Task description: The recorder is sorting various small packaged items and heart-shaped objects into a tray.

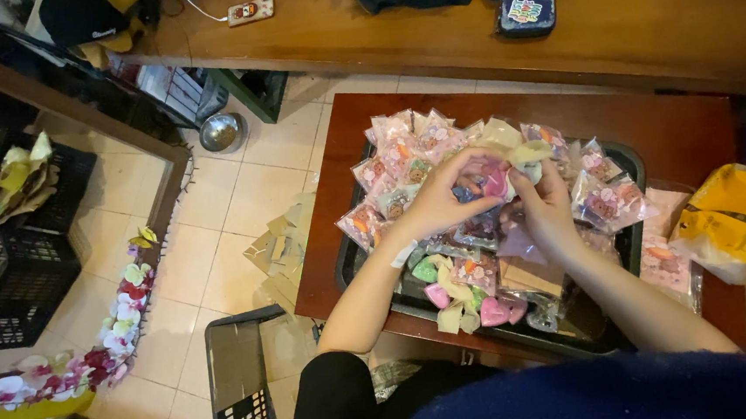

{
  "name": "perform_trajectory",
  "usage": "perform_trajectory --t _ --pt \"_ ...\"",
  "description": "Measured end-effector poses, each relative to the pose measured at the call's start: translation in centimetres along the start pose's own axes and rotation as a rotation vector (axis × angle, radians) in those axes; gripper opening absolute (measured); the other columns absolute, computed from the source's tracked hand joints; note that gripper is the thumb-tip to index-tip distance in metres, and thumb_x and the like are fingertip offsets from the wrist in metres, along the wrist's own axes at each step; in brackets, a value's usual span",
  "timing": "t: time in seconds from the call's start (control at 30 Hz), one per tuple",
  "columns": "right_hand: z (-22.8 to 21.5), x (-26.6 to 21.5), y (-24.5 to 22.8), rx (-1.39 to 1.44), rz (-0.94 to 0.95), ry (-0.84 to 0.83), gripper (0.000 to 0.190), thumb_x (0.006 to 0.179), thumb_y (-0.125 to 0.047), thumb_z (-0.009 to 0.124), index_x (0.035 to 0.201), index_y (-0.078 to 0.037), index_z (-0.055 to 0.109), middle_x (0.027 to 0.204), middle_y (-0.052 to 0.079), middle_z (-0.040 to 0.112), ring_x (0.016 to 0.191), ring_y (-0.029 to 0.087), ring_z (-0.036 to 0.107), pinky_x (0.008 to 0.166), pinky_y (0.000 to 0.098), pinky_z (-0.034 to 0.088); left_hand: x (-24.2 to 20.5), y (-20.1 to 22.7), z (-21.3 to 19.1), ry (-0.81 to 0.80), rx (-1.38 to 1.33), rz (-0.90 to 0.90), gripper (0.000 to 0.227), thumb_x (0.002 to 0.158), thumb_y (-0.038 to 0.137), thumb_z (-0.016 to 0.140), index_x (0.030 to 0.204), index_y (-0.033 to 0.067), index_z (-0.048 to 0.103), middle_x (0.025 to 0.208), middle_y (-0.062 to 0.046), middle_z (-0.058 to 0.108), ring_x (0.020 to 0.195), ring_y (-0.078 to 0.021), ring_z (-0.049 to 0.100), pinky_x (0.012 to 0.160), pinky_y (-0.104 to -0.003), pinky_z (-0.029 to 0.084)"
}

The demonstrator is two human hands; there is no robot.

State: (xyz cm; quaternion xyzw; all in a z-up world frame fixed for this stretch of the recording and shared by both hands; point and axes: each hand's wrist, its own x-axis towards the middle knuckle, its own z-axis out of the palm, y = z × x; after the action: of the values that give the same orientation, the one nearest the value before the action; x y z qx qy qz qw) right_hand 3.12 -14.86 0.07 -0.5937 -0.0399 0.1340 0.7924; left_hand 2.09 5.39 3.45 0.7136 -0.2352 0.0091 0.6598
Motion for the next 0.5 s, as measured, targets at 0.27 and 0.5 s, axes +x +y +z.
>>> perform_trajectory --t 0.27,0.5 --pt "0.1 0.1 0.3 -0.043 -0.192 0.01 0.033 0.11 -0.01 0.053 0.141 -0.008 0.045 0.116 0.006 0.068 0.094 0.012 0.069 0.073 0.0246 0.057 0.2 1.3 0.5 0.048 0.158 0.062 0.074 0.078 0.016 0.091 0.141 0.0107 0.053 0.137 -0.007 0.061 0.12 -0.0169 0.066 0.095 -0.031 0.058" --pt "0.1 -0.2 0.6 -0.073 -0.177 -0.041 0.031 0.105 -0.009 0.062 0.129 -0.007 0.043 0.118 0.005 0.062 0.097 0.013 0.067 0.074 0.0298 0.061 -0.1 -0.4 0.4 0.053 0.094 0.046 0.062 0.088 0.01 0.082 0.144 0.0112 0.055 0.139 -0.009 0.065 0.125 -0.0189 0.068 0.103 -0.033 0.06"
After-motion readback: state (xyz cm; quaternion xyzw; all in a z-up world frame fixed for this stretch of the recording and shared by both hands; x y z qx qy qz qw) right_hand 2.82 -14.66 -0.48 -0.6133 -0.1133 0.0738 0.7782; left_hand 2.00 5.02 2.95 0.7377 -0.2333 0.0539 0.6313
